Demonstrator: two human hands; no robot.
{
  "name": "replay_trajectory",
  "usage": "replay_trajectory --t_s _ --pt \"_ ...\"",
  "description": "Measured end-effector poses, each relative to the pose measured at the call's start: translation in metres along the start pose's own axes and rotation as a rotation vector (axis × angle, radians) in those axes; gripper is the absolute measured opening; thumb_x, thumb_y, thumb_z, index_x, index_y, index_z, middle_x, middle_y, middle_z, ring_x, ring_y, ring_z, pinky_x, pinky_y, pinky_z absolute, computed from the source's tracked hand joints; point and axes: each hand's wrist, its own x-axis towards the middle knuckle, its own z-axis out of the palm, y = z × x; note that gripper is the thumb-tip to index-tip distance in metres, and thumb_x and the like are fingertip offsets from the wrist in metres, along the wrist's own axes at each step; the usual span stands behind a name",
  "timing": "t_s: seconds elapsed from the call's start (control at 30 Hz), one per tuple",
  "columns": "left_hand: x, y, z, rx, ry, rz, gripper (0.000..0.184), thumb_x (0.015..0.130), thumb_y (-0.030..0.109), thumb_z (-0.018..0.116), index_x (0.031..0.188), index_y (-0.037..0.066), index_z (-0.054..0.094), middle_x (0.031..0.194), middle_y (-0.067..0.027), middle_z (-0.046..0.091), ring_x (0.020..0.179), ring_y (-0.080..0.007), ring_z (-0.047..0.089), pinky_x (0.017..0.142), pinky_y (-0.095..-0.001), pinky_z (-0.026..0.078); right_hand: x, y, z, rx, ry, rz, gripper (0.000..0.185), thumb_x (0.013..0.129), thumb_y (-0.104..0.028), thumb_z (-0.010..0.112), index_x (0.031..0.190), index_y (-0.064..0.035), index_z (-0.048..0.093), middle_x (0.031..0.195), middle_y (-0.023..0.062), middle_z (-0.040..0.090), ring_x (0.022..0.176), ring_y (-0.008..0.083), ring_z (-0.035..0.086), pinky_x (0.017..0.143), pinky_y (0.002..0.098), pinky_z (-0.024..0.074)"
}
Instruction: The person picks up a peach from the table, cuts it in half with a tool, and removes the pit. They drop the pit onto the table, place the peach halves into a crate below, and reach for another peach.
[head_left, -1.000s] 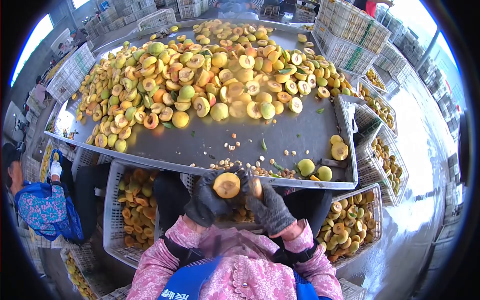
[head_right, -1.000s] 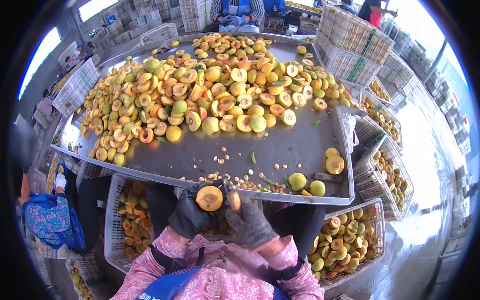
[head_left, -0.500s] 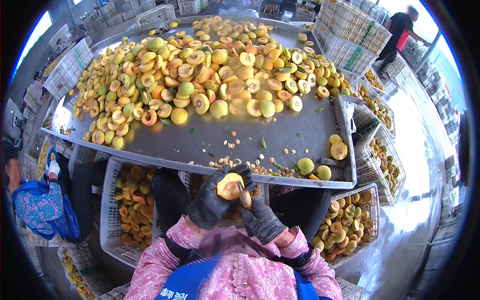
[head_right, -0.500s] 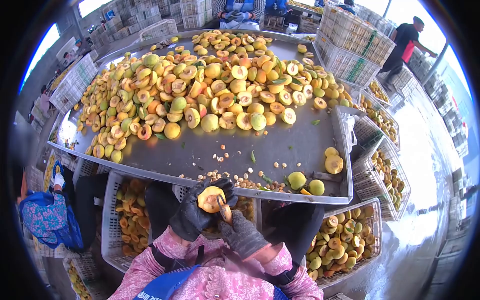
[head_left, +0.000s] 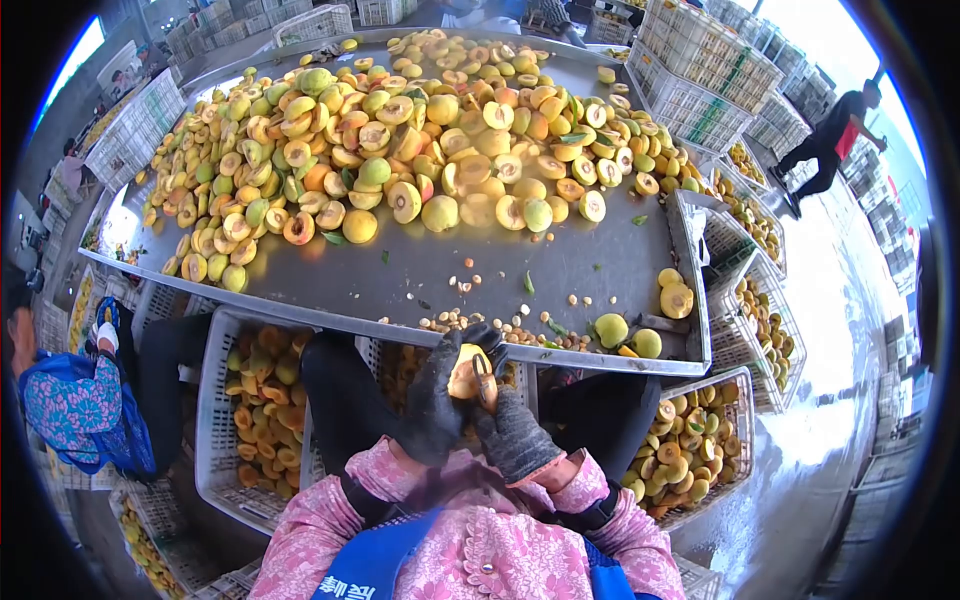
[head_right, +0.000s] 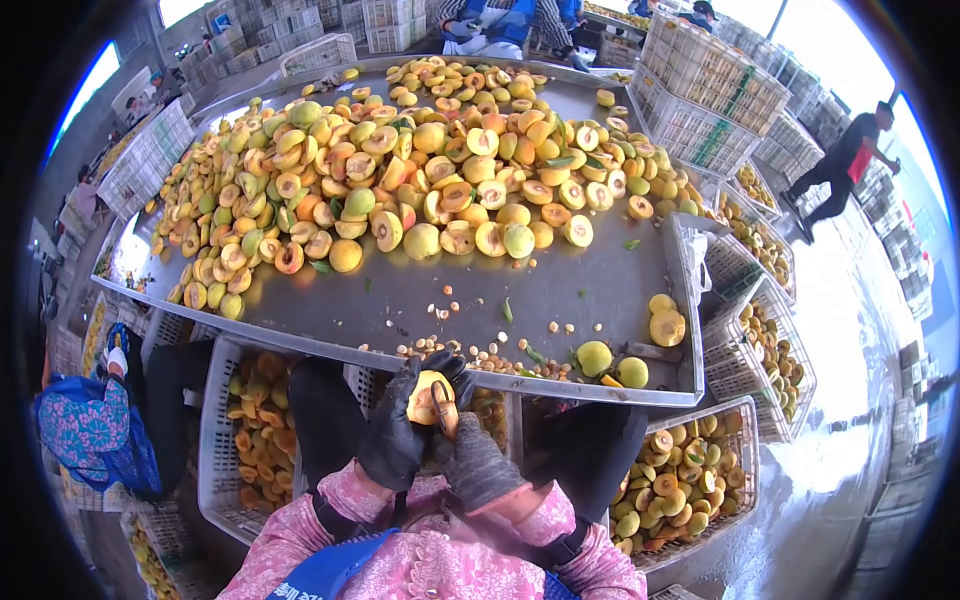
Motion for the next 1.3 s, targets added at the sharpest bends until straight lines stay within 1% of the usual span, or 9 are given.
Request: replay_trajectory --t_s 0.13,0.4,0.53,0.6,0.67,0.73,1.07,1.17,1.3 --pt "0.001 -0.013 -0.005 0.054 0.034 0.042 0.038 0.099 0.018 0.036 0.127 -0.007 0.041 0.121 -0.0169 0.053 0.113 -0.0225 0.051 0.100 -0.0336 0.039 0.007 -0.022 -0.006 0.397 -0.071 0.068 0.035 0.085 0.001 0.048 0.120 0.0028 0.042 0.112 0.0155 0.053 0.105 0.0217 0.052 0.089 0.0319 0.0439" --pt "0.004 -0.015 -0.006 -0.442 0.174 -0.193 0.039 0.097 0.022 0.035 0.123 -0.006 0.047 0.114 -0.0147 0.057 0.106 -0.0227 0.055 0.096 -0.0343 0.042 0.009 0.003 0.005 0.006 -0.136 -0.134 0.037 0.082 0.000 0.051 0.118 0.0026 0.045 0.110 0.0173 0.052 0.097 0.0286 0.054 0.086 0.0366 0.0435" --pt "-0.001 -0.027 -0.034 0.168 0.033 -0.066 0.035 0.093 0.020 0.042 0.118 -0.004 0.052 0.112 -0.0168 0.058 0.102 -0.0263 0.057 0.093 -0.0356 0.044 0.002 -0.009 -0.005 0.223 -0.134 -0.109 0.039 0.081 -0.004 0.055 0.119 0.0008 0.046 0.113 0.0196 0.051 0.093 0.0322 0.054 0.084 0.0398 0.0427" --pt "-0.001 -0.033 -0.055 0.618 -0.110 0.058 0.032 0.090 0.017 0.047 0.115 -0.003 0.054 0.109 -0.0180 0.059 0.100 -0.0281 0.058 0.091 -0.0364 0.044 0.007 0.007 -0.006 -0.273 -0.141 -0.417 0.037 0.081 -0.008 0.057 0.116 -0.0005 0.047 0.109 0.0204 0.054 0.090 0.0329 0.056 0.080 0.0409 0.0440" --pt "0.004 -0.026 -0.064 0.788 -0.273 0.099 0.030 0.088 0.015 0.051 0.113 -0.002 0.055 0.107 -0.0185 0.060 0.098 -0.0295 0.059 0.090 -0.0372 0.045 0.006 0.013 -0.009 -0.450 -0.238 -0.370 0.035 0.081 -0.012 0.059 0.112 -0.0016 0.048 0.103 0.0211 0.057 0.086 0.0335 0.058 0.076 0.0423 0.0450" --pt "0.010 -0.018 -0.063 0.794 -0.368 0.108 0.030 0.086 0.013 0.054 0.112 -0.002 0.056 0.106 -0.0181 0.061 0.097 -0.0298 0.059 0.090 -0.0380 0.045 0.008 -0.011 -0.022 -0.295 -0.423 0.023 0.031 0.081 -0.015 0.060 0.107 -0.0023 0.050 0.095 0.0217 0.059 0.082 0.0341 0.059 0.072 0.0440 0.0457" --pt "-0.003 -0.034 -0.057 0.927 -0.081 0.328 0.027 0.091 0.018 0.048 0.106 -0.003 0.057 0.098 -0.0130 0.064 0.090 -0.0235 0.062 0.085 -0.0346 0.048 0.000 0.022 0.000 0.148 -0.255 -0.077 0.021 0.086 -0.012 0.057 0.105 -0.0027 0.052 0.083 0.0104 0.060 0.072 0.0208 0.060 0.064 0.0349 0.0473" --pt "-0.007 -0.054 -0.071 0.899 -0.065 0.200 0.028 0.092 0.020 0.046 0.108 -0.002 0.056 0.099 -0.0127 0.063 0.092 -0.0228 0.061 0.085 -0.0334 0.048 -0.001 -0.019 -0.012 0.802 -0.309 0.281 0.019 0.089 -0.012 0.055 0.106 -0.0029 0.053 0.083 0.0059 0.059 0.071 0.0151 0.059 0.063 0.0294 0.0479" --pt "-0.005 -0.042 -0.041 0.097 0.127 -0.125 0.029 0.093 0.020 0.045 0.111 -0.001 0.054 0.104 -0.0117 0.060 0.096 -0.0203 0.059 0.085 -0.0316 0.048 -0.003 -0.003 -0.007 1.148 -0.443 0.517 0.022 0.088 -0.014 0.058 0.106 -0.0048 0.052 0.074 0.0042 0.056 0.058 0.0114 0.053 0.050 0.0235 0.0432"
